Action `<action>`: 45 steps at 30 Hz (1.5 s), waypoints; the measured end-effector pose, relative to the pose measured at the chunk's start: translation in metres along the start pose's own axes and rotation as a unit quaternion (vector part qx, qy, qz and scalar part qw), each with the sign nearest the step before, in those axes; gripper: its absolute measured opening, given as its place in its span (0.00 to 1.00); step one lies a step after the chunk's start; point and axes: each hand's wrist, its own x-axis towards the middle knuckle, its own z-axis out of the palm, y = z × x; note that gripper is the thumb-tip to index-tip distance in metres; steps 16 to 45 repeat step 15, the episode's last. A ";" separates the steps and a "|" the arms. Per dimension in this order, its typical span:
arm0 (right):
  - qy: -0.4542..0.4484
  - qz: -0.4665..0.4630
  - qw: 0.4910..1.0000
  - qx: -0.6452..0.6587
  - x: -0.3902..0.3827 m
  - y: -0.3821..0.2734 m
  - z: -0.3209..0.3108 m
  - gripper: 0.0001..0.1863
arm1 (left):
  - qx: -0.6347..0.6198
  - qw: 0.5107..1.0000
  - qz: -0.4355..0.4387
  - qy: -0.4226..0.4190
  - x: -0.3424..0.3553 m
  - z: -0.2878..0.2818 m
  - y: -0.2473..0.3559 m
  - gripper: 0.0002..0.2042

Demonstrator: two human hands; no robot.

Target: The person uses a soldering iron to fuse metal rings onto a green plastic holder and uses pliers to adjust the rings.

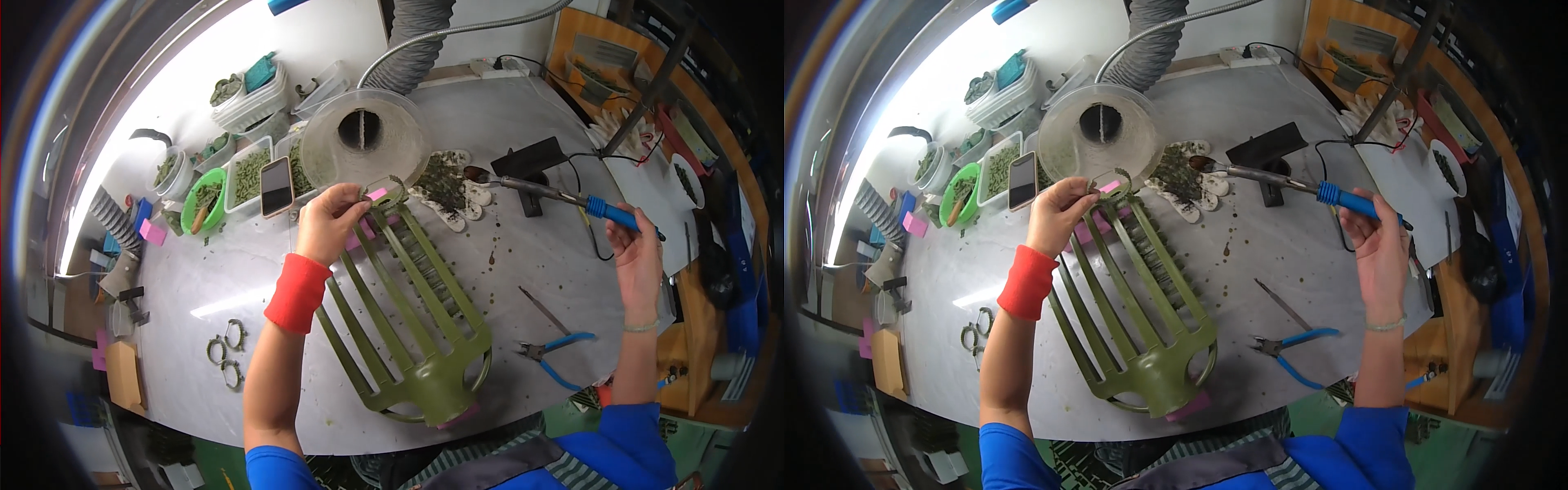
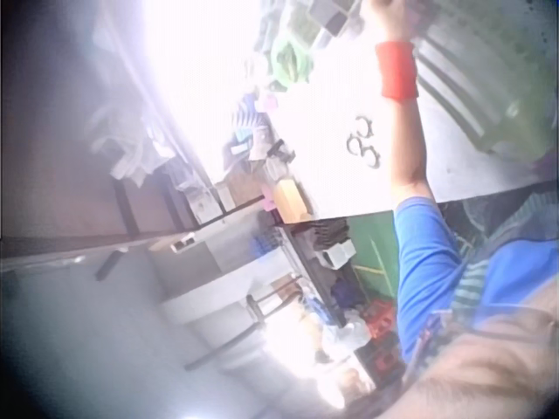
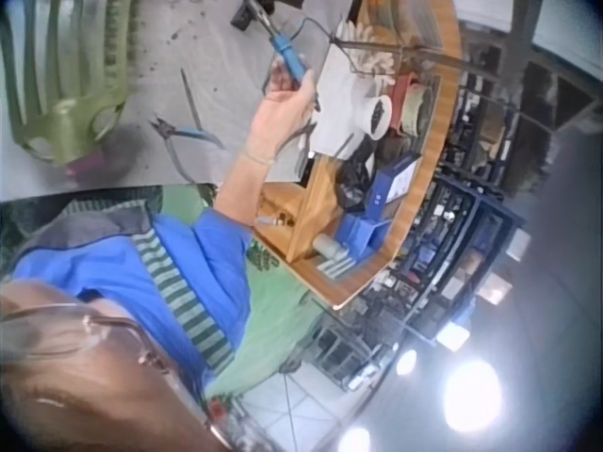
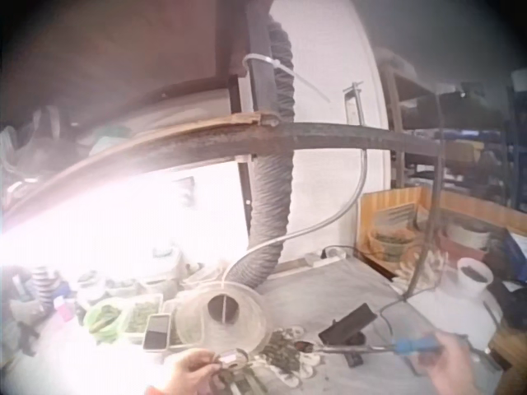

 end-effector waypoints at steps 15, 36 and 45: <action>-0.063 -0.025 0.991 -0.112 -0.038 0.025 0.040 0.18 | 0.050 0.998 0.024 0.014 -0.004 0.000 0.003 0.13; -0.063 -0.025 0.991 -0.112 -0.038 0.025 0.040 0.18 | 0.050 0.998 0.024 0.014 -0.004 0.000 0.003 0.13; -0.063 -0.025 0.991 -0.112 -0.038 0.025 0.040 0.18 | 0.050 0.998 0.024 0.014 -0.004 0.000 0.003 0.13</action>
